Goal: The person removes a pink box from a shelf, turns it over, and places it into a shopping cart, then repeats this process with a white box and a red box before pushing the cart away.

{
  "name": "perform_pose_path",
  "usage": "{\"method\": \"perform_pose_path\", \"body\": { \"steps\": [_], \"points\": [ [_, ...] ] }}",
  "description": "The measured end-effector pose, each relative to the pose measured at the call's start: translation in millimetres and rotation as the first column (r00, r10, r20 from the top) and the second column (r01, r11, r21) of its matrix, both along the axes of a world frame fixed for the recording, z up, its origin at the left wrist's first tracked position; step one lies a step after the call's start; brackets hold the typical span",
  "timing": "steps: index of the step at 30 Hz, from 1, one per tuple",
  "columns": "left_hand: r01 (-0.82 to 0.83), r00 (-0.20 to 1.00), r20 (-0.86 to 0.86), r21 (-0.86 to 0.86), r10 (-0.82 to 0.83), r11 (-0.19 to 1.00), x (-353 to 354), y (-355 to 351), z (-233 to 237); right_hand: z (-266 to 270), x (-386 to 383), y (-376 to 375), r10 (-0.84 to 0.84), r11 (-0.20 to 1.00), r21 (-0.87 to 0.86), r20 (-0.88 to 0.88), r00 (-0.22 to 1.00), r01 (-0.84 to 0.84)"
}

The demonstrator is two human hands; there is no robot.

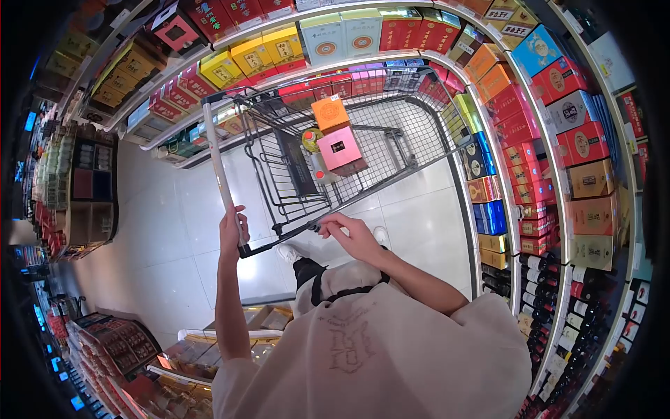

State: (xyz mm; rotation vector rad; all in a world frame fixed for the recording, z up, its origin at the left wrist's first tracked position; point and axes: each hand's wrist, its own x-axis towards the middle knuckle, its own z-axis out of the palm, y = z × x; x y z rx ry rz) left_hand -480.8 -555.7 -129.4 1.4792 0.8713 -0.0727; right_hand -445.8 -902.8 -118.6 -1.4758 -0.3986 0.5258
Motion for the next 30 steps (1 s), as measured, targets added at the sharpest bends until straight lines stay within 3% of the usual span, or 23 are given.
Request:
{"method": "perform_pose_path", "body": {
  "steps": [4, 6, 8, 10, 11, 12, 13, 15, 17, 22, 24, 26, 28, 29, 30],
  "points": [
    [0.093, 0.985, 0.157, -0.091, -0.078, 0.991, -4, 11, -11, 15, -9, 112, 0.031, 0.998, 0.048, 0.069, 0.997, -0.034],
    [0.125, 0.968, 0.235, -0.163, -0.084, 0.979, -7, 17, -17, 33, -13, 168, -0.035, 0.993, -0.104, 0.251, 0.967, 0.063],
    [0.137, 0.968, 0.236, -0.191, -0.09, 0.972, -6, 23, -18, 6, -18, 213, -0.097, 0.97, -0.164, 0.421, 0.902, 0.181],
    [0.273, 0.941, 0.281, -0.303, -0.188, 0.913, -10, 36, -18, 7, -27, 248, -0.142, 0.969, -0.19, 0.096, 0.985, 0.159],
    [0.302, 0.948, 0.215, -0.364, -0.236, 0.881, -12, 44, -18, 12, -28, 257, -0.089, 0.94, -0.324, 0.075, 0.993, 0.109],
    [0.265, 0.964, 0.157, -0.486, -0.216, 0.832, -13, 48, -13, -3, -32, 267, -0.093, 0.932, -0.321, 0.237, 0.967, 0.168],
    [0.33, 0.944, 0.167, -0.532, -0.285, 0.779, -12, 58, -17, -8, -36, 276, -0.133, 0.916, -0.326, 0.302, 0.944, 0.233],
    [0.379, 0.923, 0.179, -0.577, -0.341, 0.724, -9, 77, -19, -10, -41, 288, -0.176, 0.885, -0.358, 0.333, 0.926, 0.297],
    [0.501, 0.858, 0.181, -0.499, -0.481, 0.707, -5, 90, -11, 3, -41, 294, -0.182, 0.869, -0.41, 0.253, 0.95, 0.276],
    [0.56, 0.826, 0.211, -0.414, -0.523, 0.717, 1, 104, -38, 6, -37, 302, -0.144, 0.859, -0.468, 0.171, 0.975, 0.209],
    [0.664, 0.741, 0.276, -0.168, -0.612, 0.728, 3, 113, -54, 4, -38, 308, -0.135, 0.854, -0.488, 0.128, 0.982, 0.181],
    [0.653, 0.745, 0.327, -0.174, -0.582, 0.737, 5, 127, -49, -8, -37, 313, -0.199, 0.854, -0.441, 0.215, 0.956, 0.277],
    [0.513, 0.841, 0.29, -0.155, -0.458, 0.844, 16, 143, -35, 3, -35, 320, -0.176, 0.84, -0.458, 0.275, 0.945, 0.29],
    [0.548, 0.809, 0.253, 0.003, -0.531, 0.836, 22, 156, -27, 6, -34, 323, -0.171, 0.83, -0.506, 0.173, 0.97, 0.237],
    [0.554, 0.804, 0.255, 0.009, -0.538, 0.832, 28, 166, -18, 7, -33, 326, -0.169, 0.819, -0.545, 0.069, 0.983, 0.18]
  ]
}}
